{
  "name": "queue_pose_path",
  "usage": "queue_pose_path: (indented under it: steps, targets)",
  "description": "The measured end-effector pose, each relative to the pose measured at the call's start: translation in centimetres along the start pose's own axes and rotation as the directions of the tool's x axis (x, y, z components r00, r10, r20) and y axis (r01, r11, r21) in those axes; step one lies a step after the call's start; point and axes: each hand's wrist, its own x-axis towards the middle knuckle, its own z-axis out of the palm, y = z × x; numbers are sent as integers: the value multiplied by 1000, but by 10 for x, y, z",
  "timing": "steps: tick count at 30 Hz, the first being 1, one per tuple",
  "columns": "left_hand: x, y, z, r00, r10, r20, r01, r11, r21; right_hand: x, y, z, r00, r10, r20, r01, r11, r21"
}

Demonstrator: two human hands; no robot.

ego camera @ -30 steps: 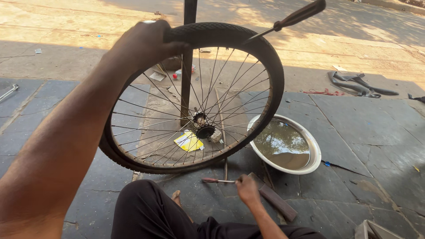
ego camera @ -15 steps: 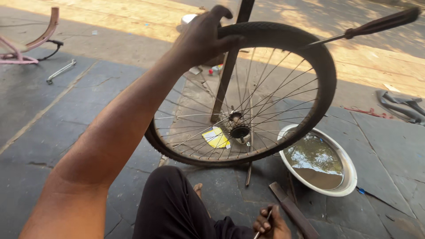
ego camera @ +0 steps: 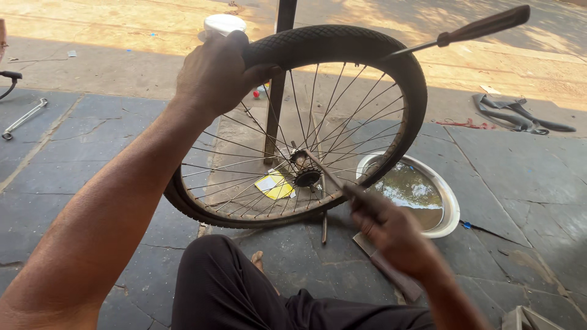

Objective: The person sits on the ground beside a bicycle wheel propped against a stand and pries the tire bead with levers to separate it from the rim. They dip a tool and their hand into a water basin, work around the tire, and continue levering the tire along the rim.

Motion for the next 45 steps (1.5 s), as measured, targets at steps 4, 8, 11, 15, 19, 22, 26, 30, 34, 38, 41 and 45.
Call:
queue_pose_path:
  steps: [4,8,11,15,19,22,26,30,34,38,41,45]
  targets:
    - [-2,8,-5,996,-43,84,47,998,-45,37,-107,-85,936,-352,-20,307,842,-443]
    - [-4,9,-11,994,-34,109,44,995,-88,76,-161,-130,907,-421,8,271,571,-775]
    - [-6,13,-20,993,-8,115,23,991,-129,97,-200,-148,965,-245,95,218,544,-810]
    - [-8,24,-28,982,-15,189,49,984,-173,108,-247,-152,993,9,115,100,444,-890]
    - [-5,32,-27,963,-7,271,71,971,-227,112,-267,-137,974,169,148,89,313,-946]
    - [1,29,-21,955,62,289,28,955,-296,111,-287,-120,967,191,167,127,205,-970]
    - [6,20,-12,963,115,245,-43,958,-282,84,-310,-89,975,-104,198,191,-73,-979]
    - [7,17,-6,988,56,145,-33,988,-153,47,-223,-24,788,-614,-54,-86,-22,-996]
    - [7,22,-7,994,56,91,-42,988,-146,72,-101,25,620,-697,-361,-118,372,-920]
    - [11,30,-10,992,2,123,15,991,-137,123,-48,76,475,-667,-573,90,685,-723]
    - [9,36,-8,998,35,59,-30,995,-90,161,-30,95,372,-645,-668,317,764,-562]
    - [-12,45,3,994,106,-41,-105,994,16,179,-2,107,338,-616,-712,446,771,-455]
